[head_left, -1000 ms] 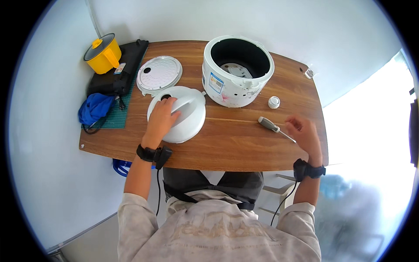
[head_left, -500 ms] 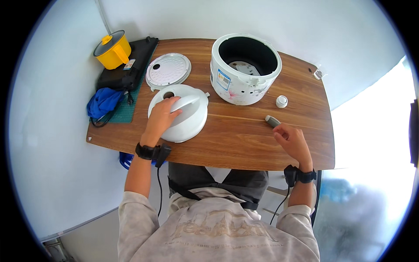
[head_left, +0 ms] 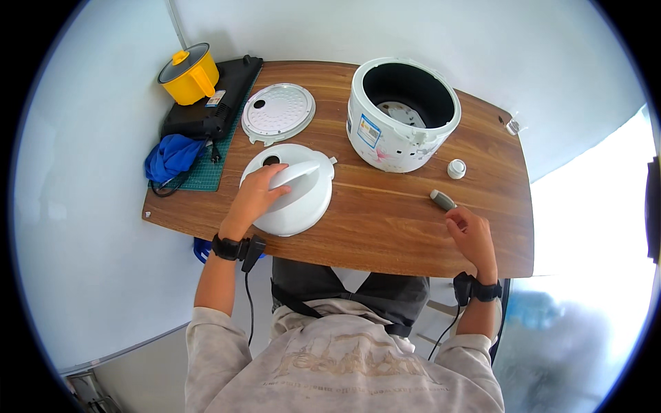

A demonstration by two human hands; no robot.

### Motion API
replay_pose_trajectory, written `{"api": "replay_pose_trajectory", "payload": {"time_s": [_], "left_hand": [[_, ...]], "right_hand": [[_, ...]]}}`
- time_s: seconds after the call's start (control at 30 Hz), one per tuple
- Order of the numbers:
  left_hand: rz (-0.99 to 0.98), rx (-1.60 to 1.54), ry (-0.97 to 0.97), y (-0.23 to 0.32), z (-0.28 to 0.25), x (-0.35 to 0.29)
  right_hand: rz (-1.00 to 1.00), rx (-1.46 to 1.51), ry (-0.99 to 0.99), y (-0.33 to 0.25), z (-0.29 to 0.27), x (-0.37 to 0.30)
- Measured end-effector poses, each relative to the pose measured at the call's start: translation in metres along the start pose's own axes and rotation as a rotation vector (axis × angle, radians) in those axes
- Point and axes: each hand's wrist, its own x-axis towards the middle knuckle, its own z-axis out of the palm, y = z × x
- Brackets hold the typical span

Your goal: The person assembles a white rice cooker by attaching a small white cap, securing a perforated metal plate with screws, and placing the lid on the main body. They then handle a yellow pot, removing its glass lid and using a screwdriver on the pot's base.

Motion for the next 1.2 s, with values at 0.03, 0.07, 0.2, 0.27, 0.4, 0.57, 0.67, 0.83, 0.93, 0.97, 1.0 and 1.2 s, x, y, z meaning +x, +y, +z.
{"api": "replay_pose_trajectory", "payload": {"time_s": [0.03, 0.07, 0.2, 0.27, 0.4, 0.57, 0.67, 0.83, 0.93, 0.97, 1.0, 1.2], "left_hand": [[-0.002, -0.011, -0.011, -0.001, -0.001, 0.001], [-0.002, -0.019, -0.018, 0.002, -0.006, 0.003], [-0.156, -0.113, 0.071, -0.014, -0.027, 0.031], [-0.181, -0.123, 0.144, -0.058, -0.04, 0.06], [-0.256, 0.009, 0.196, -0.118, -0.056, 0.12], [-0.238, 0.371, 0.337, -0.15, -0.058, 0.176], [-0.486, 0.435, 0.075, -0.141, -0.055, 0.199], [-0.524, 0.37, 0.116, -0.151, -0.053, 0.201], [-0.594, 0.282, 0.104, -0.131, -0.051, 0.205], [-0.587, 0.29, 0.129, -0.141, -0.056, 0.203], [-0.593, 0.266, 0.122, -0.147, -0.058, 0.203], [-0.567, 0.246, 0.126, -0.155, -0.065, 0.206]], "right_hand": [[0.019, -0.012, 0.033, 0.002, 0.0, 0.001], [-0.004, -0.049, 0.065, 0.004, -0.001, 0.002], [0.003, -0.203, 0.151, 0.009, -0.002, 0.004], [0.016, -0.254, 0.16, 0.009, 0.0, 0.005], [0.011, -0.279, 0.167, 0.011, 0.005, 0.003], [0.027, -0.28, 0.15, 0.017, 0.017, 0.006], [0.01, -0.325, 0.185, 0.023, 0.021, 0.007], [-0.015, -0.344, 0.212, 0.028, 0.025, 0.012], [0.036, -0.36, 0.199, 0.026, 0.023, 0.011], [0.016, -0.353, 0.194, 0.026, 0.025, 0.012], [0.007, -0.352, 0.19, 0.028, 0.026, 0.013], [-0.024, -0.382, 0.177, 0.036, 0.028, 0.013]]}}
